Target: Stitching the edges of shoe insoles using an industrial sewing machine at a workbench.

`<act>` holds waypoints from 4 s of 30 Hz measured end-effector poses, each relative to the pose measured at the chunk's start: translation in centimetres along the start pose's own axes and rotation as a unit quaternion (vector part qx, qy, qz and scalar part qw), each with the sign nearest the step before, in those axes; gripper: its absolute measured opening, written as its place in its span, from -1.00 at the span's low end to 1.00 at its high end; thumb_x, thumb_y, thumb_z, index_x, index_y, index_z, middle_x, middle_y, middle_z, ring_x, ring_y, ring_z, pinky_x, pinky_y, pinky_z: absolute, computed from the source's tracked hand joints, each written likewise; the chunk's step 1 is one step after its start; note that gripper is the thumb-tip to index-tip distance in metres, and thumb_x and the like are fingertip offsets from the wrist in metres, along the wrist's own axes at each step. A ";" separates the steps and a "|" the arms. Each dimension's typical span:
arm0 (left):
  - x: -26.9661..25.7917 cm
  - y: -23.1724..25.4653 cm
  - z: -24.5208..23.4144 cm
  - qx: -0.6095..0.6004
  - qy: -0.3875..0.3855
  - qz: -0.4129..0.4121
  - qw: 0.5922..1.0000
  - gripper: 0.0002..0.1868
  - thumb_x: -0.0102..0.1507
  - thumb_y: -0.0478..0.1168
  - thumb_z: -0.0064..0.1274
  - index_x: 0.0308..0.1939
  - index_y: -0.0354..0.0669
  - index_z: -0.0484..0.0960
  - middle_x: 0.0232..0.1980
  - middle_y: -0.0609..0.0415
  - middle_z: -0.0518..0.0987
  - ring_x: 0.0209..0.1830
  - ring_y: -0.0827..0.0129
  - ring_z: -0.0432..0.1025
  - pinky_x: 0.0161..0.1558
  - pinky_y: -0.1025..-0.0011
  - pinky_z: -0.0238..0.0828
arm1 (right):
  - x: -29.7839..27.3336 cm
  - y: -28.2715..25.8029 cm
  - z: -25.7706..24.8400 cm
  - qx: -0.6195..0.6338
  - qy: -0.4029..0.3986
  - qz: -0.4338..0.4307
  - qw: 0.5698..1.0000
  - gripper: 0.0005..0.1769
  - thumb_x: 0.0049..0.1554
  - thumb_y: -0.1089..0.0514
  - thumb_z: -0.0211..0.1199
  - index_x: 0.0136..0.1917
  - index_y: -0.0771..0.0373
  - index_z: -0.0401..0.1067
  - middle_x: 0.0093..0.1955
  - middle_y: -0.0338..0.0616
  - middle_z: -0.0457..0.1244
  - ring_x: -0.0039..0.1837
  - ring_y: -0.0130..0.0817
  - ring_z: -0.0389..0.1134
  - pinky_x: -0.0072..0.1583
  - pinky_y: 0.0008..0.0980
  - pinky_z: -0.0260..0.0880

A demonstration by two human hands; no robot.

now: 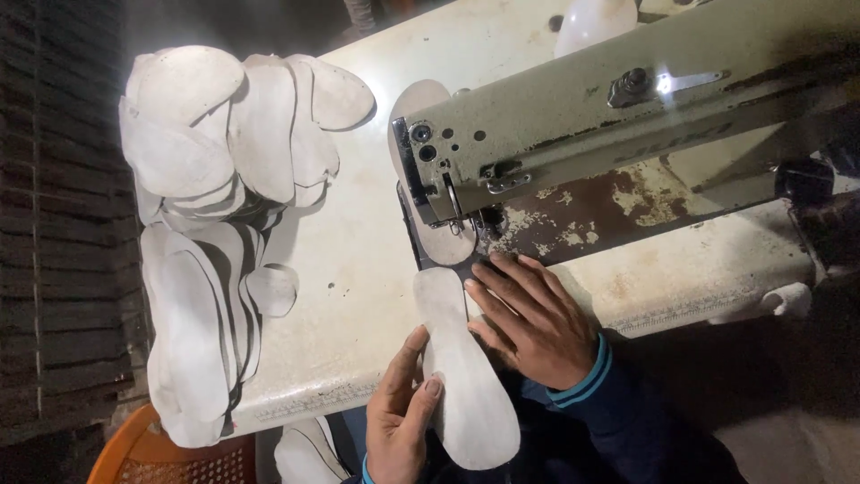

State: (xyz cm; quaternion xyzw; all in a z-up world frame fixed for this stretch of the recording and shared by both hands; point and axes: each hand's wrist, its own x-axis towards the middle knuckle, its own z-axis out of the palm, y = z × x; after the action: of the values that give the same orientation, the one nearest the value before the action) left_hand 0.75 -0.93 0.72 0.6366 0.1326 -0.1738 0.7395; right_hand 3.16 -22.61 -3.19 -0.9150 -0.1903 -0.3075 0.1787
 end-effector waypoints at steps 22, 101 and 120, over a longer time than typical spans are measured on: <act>1.9 -1.0 1.8 -0.172 -0.067 0.041 0.982 -0.27 0.19 -0.43 0.09 0.48 -0.31 0.32 0.50 -0.26 0.41 0.48 0.10 0.31 0.34 0.24 0.28 | -0.1 0.8 -0.7 0.035 0.023 0.006 0.999 -0.60 0.29 0.42 0.20 0.39 0.31 0.39 0.19 -0.02 0.43 0.31 -0.09 0.40 0.39 0.02 0.44; 8.4 2.5 -7.8 0.650 0.102 0.395 0.641 -0.59 0.25 0.18 0.15 -0.17 -0.08 0.61 0.01 -0.04 0.62 -0.05 0.11 0.48 -0.07 0.12 0.34 | -0.6 0.6 0.0 0.057 -0.029 -0.047 0.997 -0.62 0.36 0.06 0.07 0.38 0.17 0.43 0.45 -0.09 0.27 0.52 0.03 0.24 0.50 0.11 0.31; 5.8 6.5 -10.1 0.494 0.185 0.480 0.701 -0.72 0.39 -0.46 -0.07 0.18 -0.30 0.57 -0.03 -0.13 0.56 -0.05 0.02 0.41 0.06 0.16 0.42 | -0.1 0.1 -0.2 0.033 -0.021 -0.051 0.998 -0.61 0.31 0.11 0.19 0.38 0.18 0.45 0.45 -0.10 0.30 0.52 -0.05 0.27 0.48 0.03 0.34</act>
State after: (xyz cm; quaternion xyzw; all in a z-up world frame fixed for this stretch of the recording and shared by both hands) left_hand 9.06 9.38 2.57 0.9072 -0.1618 0.2855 0.2632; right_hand 3.02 -22.80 -3.11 -0.9041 -0.2500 -0.2907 0.1887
